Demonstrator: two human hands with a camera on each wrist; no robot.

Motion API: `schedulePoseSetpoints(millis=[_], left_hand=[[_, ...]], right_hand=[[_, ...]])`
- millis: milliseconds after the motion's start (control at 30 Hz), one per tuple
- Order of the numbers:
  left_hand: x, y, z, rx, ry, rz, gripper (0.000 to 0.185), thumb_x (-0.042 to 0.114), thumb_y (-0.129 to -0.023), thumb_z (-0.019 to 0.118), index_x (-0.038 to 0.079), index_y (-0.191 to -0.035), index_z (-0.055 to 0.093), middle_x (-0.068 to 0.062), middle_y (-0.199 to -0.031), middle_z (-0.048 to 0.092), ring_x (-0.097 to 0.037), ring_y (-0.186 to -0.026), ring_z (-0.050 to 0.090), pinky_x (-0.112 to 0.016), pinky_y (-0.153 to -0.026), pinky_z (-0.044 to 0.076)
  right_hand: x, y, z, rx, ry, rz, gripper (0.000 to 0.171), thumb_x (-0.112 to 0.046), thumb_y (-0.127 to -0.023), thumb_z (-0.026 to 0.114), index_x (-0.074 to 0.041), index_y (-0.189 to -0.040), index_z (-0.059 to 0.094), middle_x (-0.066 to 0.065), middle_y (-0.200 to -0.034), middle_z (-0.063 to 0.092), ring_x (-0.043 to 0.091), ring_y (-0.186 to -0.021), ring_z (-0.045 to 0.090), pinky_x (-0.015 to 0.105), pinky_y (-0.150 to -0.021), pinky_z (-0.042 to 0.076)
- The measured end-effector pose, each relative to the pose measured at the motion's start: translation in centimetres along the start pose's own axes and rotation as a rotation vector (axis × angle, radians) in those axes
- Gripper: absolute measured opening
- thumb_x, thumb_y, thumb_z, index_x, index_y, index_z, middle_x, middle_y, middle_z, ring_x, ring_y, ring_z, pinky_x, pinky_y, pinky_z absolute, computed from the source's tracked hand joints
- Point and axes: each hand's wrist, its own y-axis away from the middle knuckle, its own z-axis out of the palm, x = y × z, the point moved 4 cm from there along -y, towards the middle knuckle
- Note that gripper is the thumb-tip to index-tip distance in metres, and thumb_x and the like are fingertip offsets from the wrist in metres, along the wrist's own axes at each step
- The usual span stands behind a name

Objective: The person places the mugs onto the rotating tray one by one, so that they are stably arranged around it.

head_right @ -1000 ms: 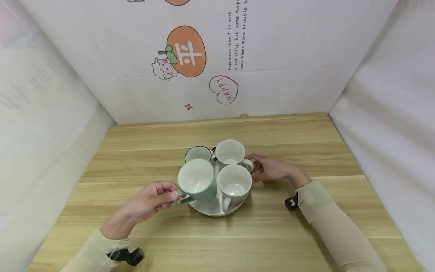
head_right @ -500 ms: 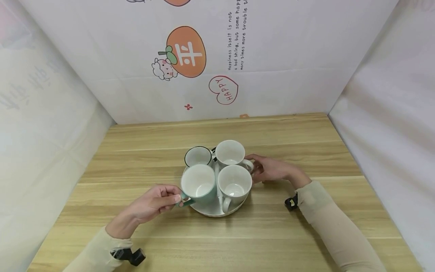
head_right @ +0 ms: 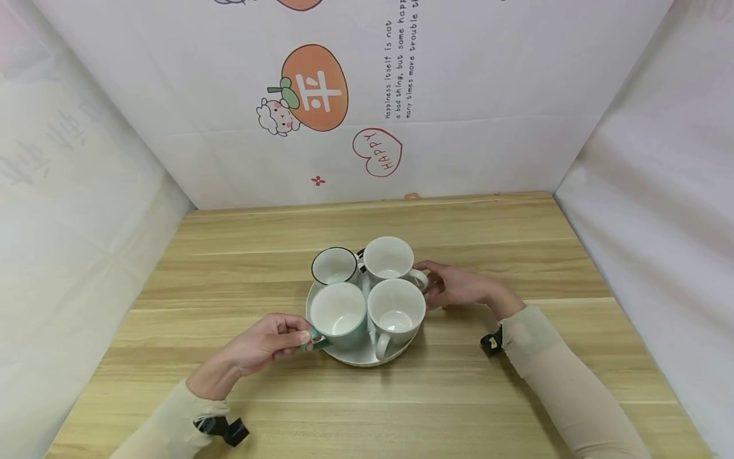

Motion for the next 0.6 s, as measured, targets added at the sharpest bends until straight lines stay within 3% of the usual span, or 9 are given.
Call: schedulePoseSetpoints(millis=[367,600], left_hand=[[-0.96,-0.53,-0.49,0.046,-0.041,-0.088,0.039,0.024,-0.089,0.064,-0.01,-0.107,0.058,0.0,-0.084,0.066,-0.007,-0.057,0.04,-0.018,-0.049,0.031],[-0.63,-0.58,-0.72,0.077,-0.137,-0.113,0.036,0.027,-0.088,0.065,-0.005,-0.104,0.063,-0.017,-0.091,0.066,-0.008,-0.058,0.044,-0.019,-0.05,0.035]], right_hand=[[0.36,-0.07,0.0,-0.004,0.002,-0.004,0.074,-0.027,-0.08,0.074,-0.026,-0.14,0.031,0.011,-0.121,0.056,0.024,-0.108,0.06,0.032,-0.077,0.055],[0.25,-0.1,0.03,-0.011,-0.007,-0.02,0.074,-0.026,-0.081,0.074,-0.025,-0.141,0.03,0.012,-0.121,0.056,0.025,-0.108,0.06,0.032,-0.078,0.055]])
